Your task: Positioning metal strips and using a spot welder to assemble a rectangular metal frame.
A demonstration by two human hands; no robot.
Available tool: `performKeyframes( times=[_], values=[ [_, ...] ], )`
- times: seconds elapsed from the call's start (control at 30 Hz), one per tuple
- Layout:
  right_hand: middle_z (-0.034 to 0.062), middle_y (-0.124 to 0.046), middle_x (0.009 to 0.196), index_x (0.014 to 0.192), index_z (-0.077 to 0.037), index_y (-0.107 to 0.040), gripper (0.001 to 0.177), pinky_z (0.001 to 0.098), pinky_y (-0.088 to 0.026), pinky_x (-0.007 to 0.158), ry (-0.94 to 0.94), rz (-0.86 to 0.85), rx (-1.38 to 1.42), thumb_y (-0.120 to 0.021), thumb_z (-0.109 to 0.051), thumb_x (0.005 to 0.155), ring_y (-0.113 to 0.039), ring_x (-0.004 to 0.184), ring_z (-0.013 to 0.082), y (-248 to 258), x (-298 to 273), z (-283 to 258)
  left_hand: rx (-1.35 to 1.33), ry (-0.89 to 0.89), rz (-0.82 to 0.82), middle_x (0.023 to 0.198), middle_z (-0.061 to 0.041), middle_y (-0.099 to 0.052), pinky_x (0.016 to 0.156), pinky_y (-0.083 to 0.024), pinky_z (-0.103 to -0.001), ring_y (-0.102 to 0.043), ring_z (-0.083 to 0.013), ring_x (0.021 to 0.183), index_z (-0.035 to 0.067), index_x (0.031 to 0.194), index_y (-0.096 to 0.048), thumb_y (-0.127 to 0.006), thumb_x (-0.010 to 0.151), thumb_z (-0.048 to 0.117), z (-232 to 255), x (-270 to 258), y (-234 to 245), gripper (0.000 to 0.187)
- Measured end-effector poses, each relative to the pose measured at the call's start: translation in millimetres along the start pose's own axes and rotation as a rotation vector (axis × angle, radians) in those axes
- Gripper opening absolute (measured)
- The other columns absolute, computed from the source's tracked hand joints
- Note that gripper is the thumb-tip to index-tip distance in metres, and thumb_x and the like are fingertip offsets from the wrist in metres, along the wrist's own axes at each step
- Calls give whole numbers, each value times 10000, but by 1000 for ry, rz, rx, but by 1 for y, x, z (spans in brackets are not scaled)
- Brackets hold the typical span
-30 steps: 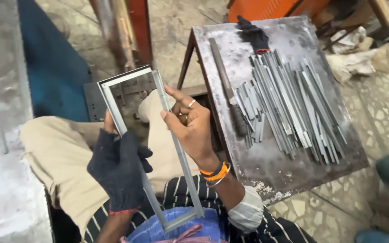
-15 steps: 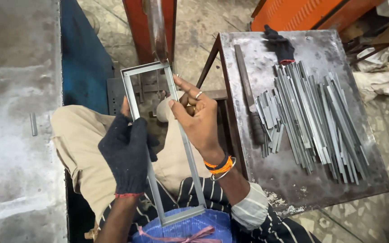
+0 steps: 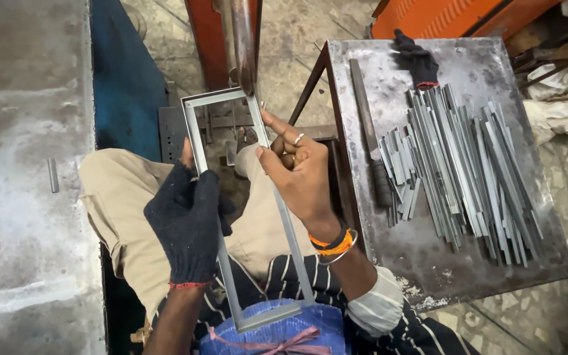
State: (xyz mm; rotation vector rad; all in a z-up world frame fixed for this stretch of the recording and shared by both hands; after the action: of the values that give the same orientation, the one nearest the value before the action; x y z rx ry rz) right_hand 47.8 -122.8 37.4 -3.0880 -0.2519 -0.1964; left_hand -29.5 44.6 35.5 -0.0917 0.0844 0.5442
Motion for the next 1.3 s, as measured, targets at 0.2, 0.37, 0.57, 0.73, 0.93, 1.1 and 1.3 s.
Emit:
performKeyframes(
  times=[0.2,0.37,0.57,0.73,0.93,1.1,1.3],
  values=[
    [-107,-450,731,1470,19,-582,528,176,-259,530,47,39,-78,-668,83,953,-342,610,-41,-3,-3,0,-3,-40,-9,631,31,-565,398,-424,-239,-494,-31,475,82,1503,-553,-610,956,14,-7,-4,-2,554],
    [-103,-467,786,1503,18,-543,538,186,-295,562,31,-36,-23,-656,81,981,-372,650,-30,0,-1,2,-40,-42,-17,665,14,-591,401,-439,-247,-521,-44,488,84,1561,-489,-570,983,2,-4,-13,-15,590],
    [-110,-410,751,1553,-12,-484,566,199,-293,566,89,-255,-279,-656,32,1016,-355,659,-17,13,11,-20,-11,-207,-31,756,-3,-603,505,-528,-261,-616,-68,606,92,1634,-390,-575,1036,-28,-11,-22,-23,637],
    [-120,-396,703,1552,-38,-488,554,208,-275,543,34,-309,-343,-641,11,1021,-334,628,-14,15,10,-20,-87,-69,-17,746,-10,-627,448,-503,-265,-623,-82,556,94,1607,-420,-548,1005,-40,-8,-22,-23,629],
    [-123,-429,734,1553,-49,-511,520,213,-260,572,63,-226,-239,-629,19,1051,-347,655,-10,17,7,-18,-80,-138,0,779,-23,-606,469,-500,-276,-592,-87,574,79,1614,-436,-540,1033,-47,-14,-25,-27,604],
    [-28,-581,743,1516,-86,-507,545,237,-431,515,164,-401,-666,-694,-113,1005,-539,579,48,22,25,-43,-127,-238,0,818,-19,-604,559,-549,-273,-597,-88,610,98,1649,-349,-538,1072,-8,-24,-37,-40,616],
    [155,-660,1079,1373,-65,-558,479,501,-468,893,612,-579,-1133,-701,-101,918,-634,1053,373,28,54,-79,30,-331,-281,786,-34,-712,589,-533,-265,-667,-85,645,105,1401,-393,-585,1023,49,-26,-60,-76,428]
  ],
)
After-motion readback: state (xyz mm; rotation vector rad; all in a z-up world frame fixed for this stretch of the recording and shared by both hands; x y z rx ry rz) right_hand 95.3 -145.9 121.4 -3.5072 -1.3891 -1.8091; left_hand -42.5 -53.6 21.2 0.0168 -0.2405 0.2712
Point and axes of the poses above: each hand's wrist, its own x-axis towards the middle knuckle, its own y-axis out of the back of the hand, z = x × y, the point moved 7 cm from there along x, towards the middle knuckle
